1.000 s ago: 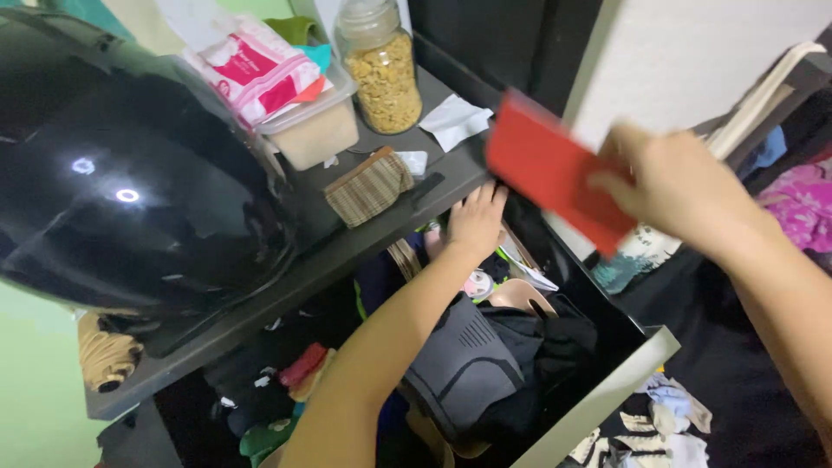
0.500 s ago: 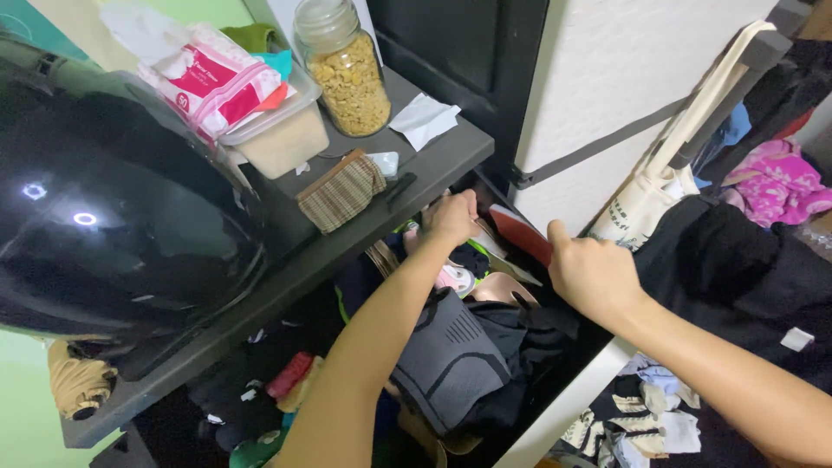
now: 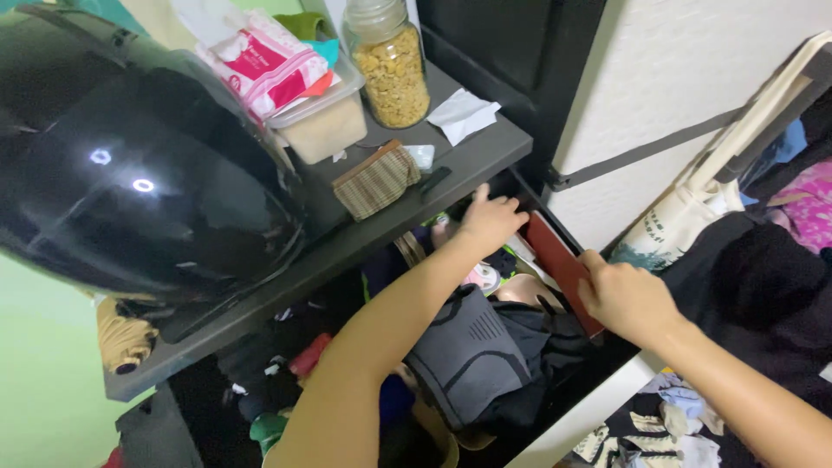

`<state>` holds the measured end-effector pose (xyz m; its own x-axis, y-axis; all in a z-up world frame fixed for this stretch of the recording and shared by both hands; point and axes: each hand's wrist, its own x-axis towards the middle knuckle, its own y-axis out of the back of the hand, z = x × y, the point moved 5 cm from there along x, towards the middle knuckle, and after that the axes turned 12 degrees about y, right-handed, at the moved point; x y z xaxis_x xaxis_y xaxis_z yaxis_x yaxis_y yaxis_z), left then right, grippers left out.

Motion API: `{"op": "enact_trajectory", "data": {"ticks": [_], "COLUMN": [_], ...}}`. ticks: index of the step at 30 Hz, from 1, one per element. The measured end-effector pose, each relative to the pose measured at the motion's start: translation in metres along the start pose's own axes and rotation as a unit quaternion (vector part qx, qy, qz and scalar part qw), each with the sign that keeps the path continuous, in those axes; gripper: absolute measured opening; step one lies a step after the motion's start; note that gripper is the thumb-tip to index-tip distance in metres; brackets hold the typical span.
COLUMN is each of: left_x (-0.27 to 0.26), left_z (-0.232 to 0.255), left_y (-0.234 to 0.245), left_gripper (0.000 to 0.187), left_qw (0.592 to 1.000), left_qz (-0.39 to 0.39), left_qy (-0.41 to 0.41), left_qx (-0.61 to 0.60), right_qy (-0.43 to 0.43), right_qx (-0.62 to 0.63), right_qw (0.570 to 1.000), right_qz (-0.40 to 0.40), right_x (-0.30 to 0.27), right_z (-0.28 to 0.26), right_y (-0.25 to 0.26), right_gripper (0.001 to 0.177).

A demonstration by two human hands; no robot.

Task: Sort various items of clothing from a pile and organize them into drawers.

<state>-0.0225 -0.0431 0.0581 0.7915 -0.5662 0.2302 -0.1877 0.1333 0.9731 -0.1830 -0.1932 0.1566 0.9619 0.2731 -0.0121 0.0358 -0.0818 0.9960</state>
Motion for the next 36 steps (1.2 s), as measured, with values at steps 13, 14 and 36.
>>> {"op": "enact_trajectory", "data": {"ticks": [13,14,36], "left_x": [-0.057,-0.061,-0.072], "left_z": [0.007,0.004,-0.004], "left_y": [0.142,0.153,0.13], "left_gripper": [0.023,0.023,0.028], "left_qw": [0.981,0.984,0.948], "left_qz": [0.19,0.176,0.026], "left_qy": [-0.042,-0.028,0.086], "left_qx": [-0.013,-0.028,-0.306], "right_qy": [0.019,0.014,0.186], "right_qx": [0.118,0.07,0.235], "right_qw": [0.992,0.997,0.954], "right_qz": [0.04,0.02,0.002], "right_x": [0.008,0.014,0.052], "right_z": [0.022,0.018,-0.041], "right_y": [0.017,0.017,0.015], "right_gripper": [0.031,0.029,0.055]}}
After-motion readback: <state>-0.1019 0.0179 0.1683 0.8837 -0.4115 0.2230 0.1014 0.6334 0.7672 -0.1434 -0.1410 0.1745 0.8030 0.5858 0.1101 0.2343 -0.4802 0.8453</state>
